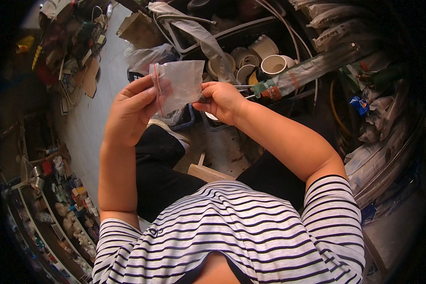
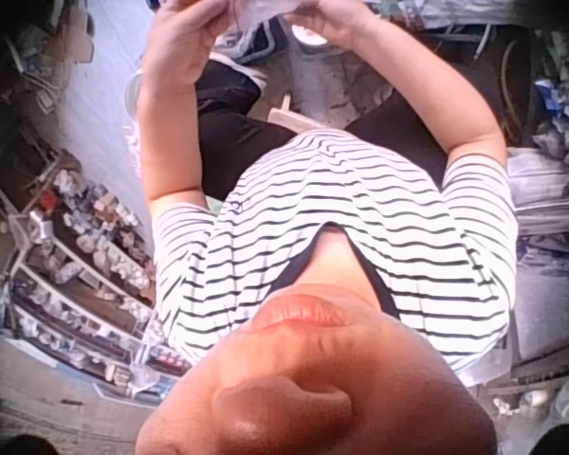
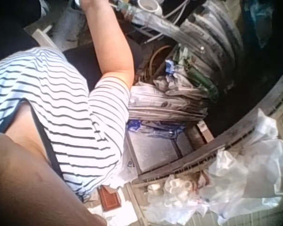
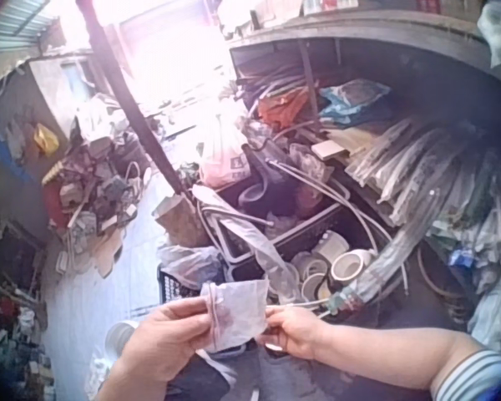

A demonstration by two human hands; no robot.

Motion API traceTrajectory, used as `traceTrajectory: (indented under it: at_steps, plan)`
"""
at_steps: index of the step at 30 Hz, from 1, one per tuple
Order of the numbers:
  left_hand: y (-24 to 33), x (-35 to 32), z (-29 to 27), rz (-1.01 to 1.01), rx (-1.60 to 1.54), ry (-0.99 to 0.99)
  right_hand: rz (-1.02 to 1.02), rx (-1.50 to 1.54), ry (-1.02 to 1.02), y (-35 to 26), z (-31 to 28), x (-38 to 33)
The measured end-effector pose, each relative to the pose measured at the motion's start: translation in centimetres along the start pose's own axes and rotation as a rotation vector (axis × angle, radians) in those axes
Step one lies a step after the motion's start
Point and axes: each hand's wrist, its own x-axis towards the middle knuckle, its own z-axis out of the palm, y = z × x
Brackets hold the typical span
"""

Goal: The person assembles small brass pipe fittings by hand, screwing a nut onto a connector. They then reach for a plastic bag containing additional fittings, remove one, and continue assembling the components in a cluttered workshop environment.

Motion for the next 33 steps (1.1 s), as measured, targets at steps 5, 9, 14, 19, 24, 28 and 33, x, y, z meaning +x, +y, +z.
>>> traceTrajectory:
  at_steps: [5,9,14,19,24,28,33]
  plan:
    - [0.2,0.0,-0.9,-0.013,-0.207,-0.013,-0.02,0.049,-0.012,-0.4,-0.3,0.1]
    - [0.4,-0.3,-0.9,-0.012,-0.297,-0.031,-0.029,0.067,-0.029,-1.2,-0.7,0.2]
    - [0.5,-0.3,-1.4,-0.085,-0.505,-0.173,-0.022,0.083,-0.03,-1.3,-0.8,0.3]
    - [0.5,-0.4,-1.0,-0.084,-0.455,-0.117,-0.019,0.066,-0.017,-1.3,-0.7,0.2]
    - [0.2,-0.2,-1.2,-0.057,-0.323,-0.037,-0.019,0.061,-0.032,-1.2,-0.6,0.3]
    - [0.3,0.3,-0.5,-0.061,-0.253,-0.008,-0.024,0.051,-0.017,-1.2,-0.7,0.2]
    - [0.0,1.5,0.1,0.102,0.135,0.073,-0.021,0.037,0.004,-0.6,-0.5,0.4]
